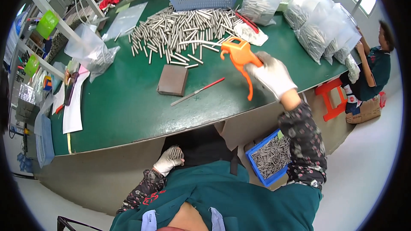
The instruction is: Sort, clean, and organize small metal tubes using an air gun, pliers, and a sanding block at a factory workbench.
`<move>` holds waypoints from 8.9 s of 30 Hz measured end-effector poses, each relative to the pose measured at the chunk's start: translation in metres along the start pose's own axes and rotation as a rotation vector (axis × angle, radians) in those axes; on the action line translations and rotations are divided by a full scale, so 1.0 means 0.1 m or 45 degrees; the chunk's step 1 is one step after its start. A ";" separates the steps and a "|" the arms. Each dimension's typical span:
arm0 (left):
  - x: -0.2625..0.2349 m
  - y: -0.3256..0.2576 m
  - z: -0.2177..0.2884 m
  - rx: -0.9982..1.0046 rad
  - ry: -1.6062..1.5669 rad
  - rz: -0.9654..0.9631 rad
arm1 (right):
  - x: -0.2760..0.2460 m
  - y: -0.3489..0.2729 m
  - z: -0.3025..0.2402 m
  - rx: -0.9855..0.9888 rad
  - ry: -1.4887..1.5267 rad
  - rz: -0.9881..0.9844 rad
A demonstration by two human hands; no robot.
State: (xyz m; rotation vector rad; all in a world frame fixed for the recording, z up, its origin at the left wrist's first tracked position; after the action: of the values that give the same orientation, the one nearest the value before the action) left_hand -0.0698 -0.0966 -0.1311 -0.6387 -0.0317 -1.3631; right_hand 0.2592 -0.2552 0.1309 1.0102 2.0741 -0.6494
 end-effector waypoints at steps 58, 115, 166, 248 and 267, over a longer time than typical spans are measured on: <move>0.10 0.09 2.07 0.829 0.267 0.205 | 1.77 -0.33 -1.31 -0.868 0.504 -0.333; 0.12 0.05 2.11 0.856 0.415 0.202 | 1.22 -0.12 -1.24 -0.836 -0.550 0.256; 0.16 -0.01 2.14 0.683 1.552 0.729 | 1.26 -0.30 -1.38 -1.077 0.189 -0.148; 0.11 0.08 2.12 0.589 1.568 0.708 | 0.87 -0.77 -1.03 -1.306 -0.662 0.394; 0.10 0.10 2.08 0.661 1.641 0.755 | 1.21 -0.19 -1.00 -0.946 -0.760 0.180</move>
State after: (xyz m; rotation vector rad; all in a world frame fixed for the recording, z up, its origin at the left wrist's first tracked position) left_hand 0.0122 -0.0134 0.0417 0.6903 0.7544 -0.9102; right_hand 0.1527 -0.1419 0.0989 0.4440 1.4932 -0.0527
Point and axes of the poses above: each hand's wrist, its own y-axis towards the middle knuckle, its own x-axis out of the palm, z = x × y, the point moved 5 cm from there along y, towards the middle knuckle, and after that the axes turned 5 degrees about -z, right-handed, at the moved point
